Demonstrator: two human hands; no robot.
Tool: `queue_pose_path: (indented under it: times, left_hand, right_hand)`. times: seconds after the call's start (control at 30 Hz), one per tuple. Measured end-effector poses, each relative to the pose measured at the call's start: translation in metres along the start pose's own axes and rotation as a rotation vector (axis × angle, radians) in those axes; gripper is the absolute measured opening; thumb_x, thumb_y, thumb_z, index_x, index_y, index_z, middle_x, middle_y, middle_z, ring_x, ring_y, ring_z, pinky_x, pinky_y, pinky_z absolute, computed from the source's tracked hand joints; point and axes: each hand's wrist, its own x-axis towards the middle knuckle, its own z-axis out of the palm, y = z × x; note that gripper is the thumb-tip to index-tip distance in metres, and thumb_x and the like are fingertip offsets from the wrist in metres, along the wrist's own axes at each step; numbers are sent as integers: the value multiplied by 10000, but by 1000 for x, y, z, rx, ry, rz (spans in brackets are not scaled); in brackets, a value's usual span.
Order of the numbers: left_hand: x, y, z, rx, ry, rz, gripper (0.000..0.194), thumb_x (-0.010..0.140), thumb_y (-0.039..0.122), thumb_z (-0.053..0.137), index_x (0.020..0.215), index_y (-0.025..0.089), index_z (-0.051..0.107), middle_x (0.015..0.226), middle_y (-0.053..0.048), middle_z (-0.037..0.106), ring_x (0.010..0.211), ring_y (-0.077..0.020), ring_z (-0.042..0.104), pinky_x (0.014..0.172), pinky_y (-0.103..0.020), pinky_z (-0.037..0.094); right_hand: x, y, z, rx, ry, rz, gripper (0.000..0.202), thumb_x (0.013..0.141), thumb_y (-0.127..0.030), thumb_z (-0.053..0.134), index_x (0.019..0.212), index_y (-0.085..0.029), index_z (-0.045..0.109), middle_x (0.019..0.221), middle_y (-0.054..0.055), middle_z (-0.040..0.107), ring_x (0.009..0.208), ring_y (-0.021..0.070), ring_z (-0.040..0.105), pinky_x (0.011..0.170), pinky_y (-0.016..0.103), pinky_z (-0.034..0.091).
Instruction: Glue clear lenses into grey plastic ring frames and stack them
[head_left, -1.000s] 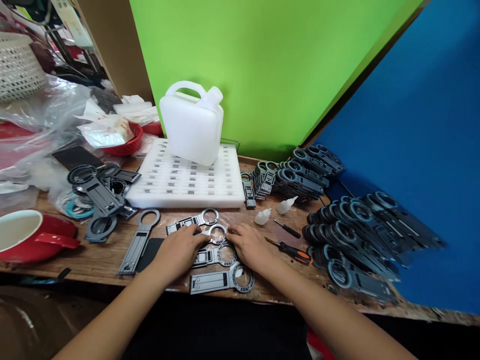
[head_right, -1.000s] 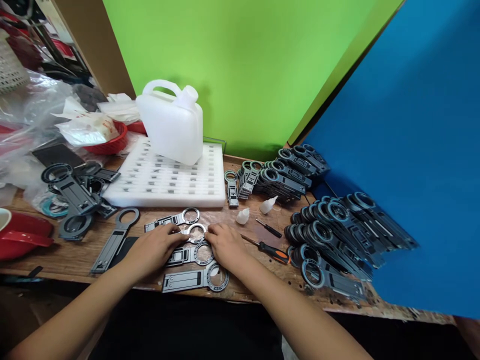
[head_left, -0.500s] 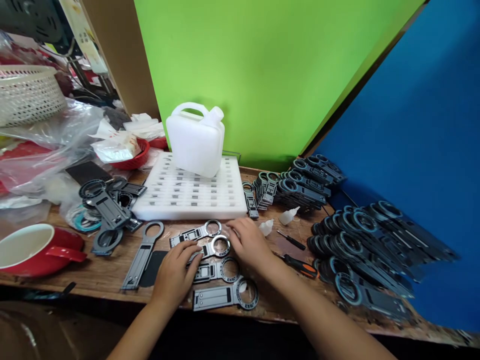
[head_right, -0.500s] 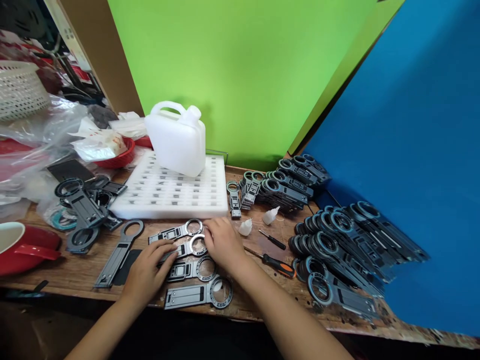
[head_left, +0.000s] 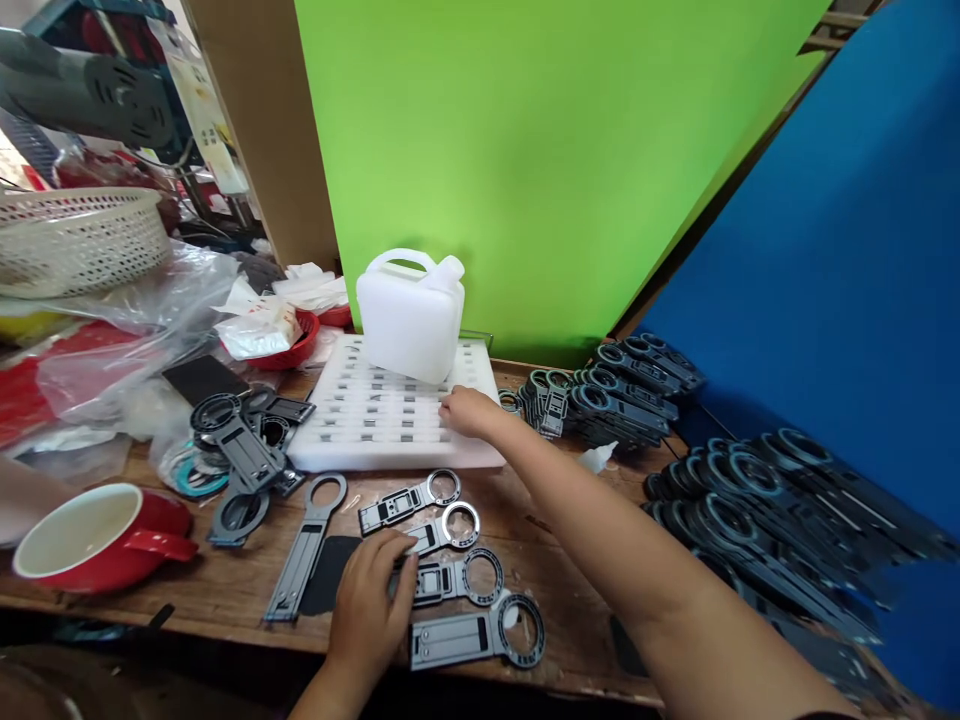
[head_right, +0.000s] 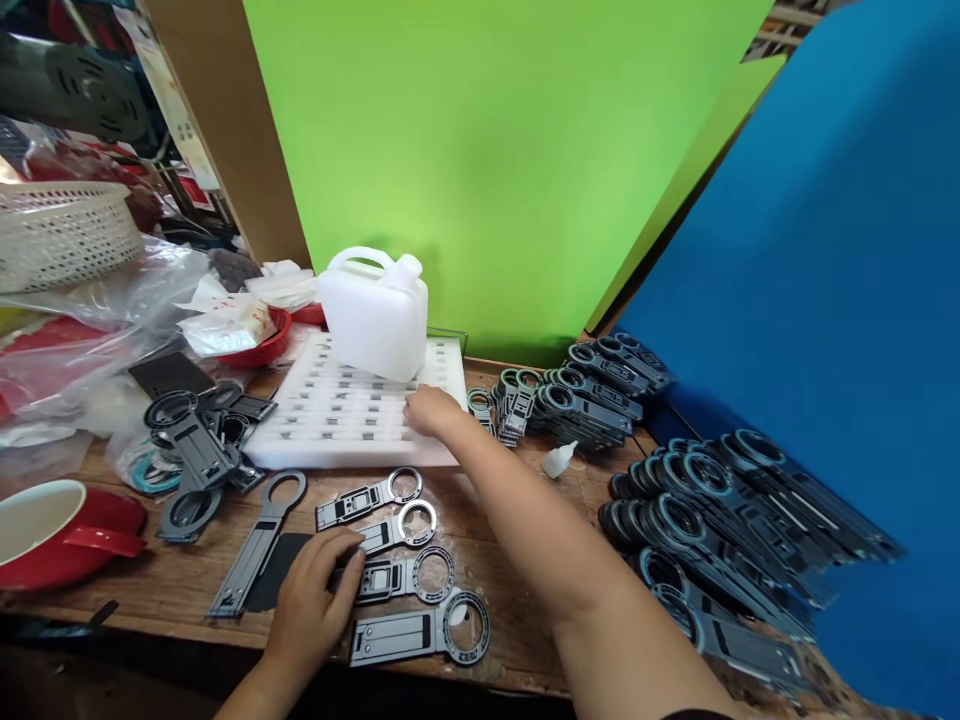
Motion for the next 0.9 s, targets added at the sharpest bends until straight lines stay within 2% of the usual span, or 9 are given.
queue_pose_path:
  times: [0.13,0.23,0.37,0.43,0.5,0.63,0.73,0.83,0.9]
  left_hand:
    - [-1,5,-3,-39,-131,96,94,887,260,529,860,215,607,830,-24,631,802,-178,582,743,-318,441]
    - [-2,6,-5,-46,-164,79,238,910,270,486,699,200,570,726,-14,605,701,-159,561,676,-297,423]
    - [-1,5,-5,-48,-86,28,170,914,238,447,845,204,599,844,-36,633,804,-177,586,738,-308,442]
    - [2,6,-6,-62,-11,4,151,905,245,458,941,200,597,916,-50,639,883,-189,592,793,-315,451]
    - [7,11,-8,-98,1,-32,176,903,263,460,1003,195,587,957,-57,642,921,-191,593,814,-313,456]
    - [23,31,-12,-191,-151,-19,209,916,293,419,885,204,605,873,-43,653,847,-184,603,732,-286,465]
    - [28,46,-11,-200,-146,-54,253,925,291,399,793,203,596,780,-29,638,767,-173,594,685,-278,449]
    - [22,53,-7,-208,-87,-169,236,929,281,415,791,202,590,757,-16,634,740,-158,589,677,-266,444]
    - [15,52,-4,-229,-125,-148,217,931,271,420,837,211,606,797,-15,650,778,-156,598,709,-267,453]
  right_hand:
    - [-5,8,-5,95,25,-25,196,854,-222,536,950,-153,692,1081,112,652,923,226,618,795,279,447]
    - [-17,9,-11,184,116,-24,243,913,-232,464,1064,-168,643,1075,71,668,967,187,607,810,255,443]
    - [-54,-4,-14,287,224,-71,289,955,-277,403,1151,-191,598,1118,50,658,1028,157,585,872,260,425]
    - [-81,-17,-11,345,195,-174,259,931,-256,448,1092,-175,633,1104,71,664,1029,180,586,887,293,423]
    - [-110,-32,-5,387,108,-299,281,931,-274,440,1119,-155,611,1126,103,652,1038,208,584,889,331,428]
    - [-156,-50,9,386,-22,-372,355,931,-377,422,1173,-146,540,1057,141,648,974,264,592,828,403,452]
    - [-173,-45,26,564,28,-307,286,915,-312,450,1142,-161,536,1009,109,649,922,234,597,807,377,459]
    - [-182,-29,50,945,123,-88,212,887,-245,477,1072,-177,554,902,48,660,825,176,617,740,297,480]
    - [-189,-20,65,1074,177,40,158,872,-243,504,985,-181,596,849,28,668,785,165,624,717,277,481]
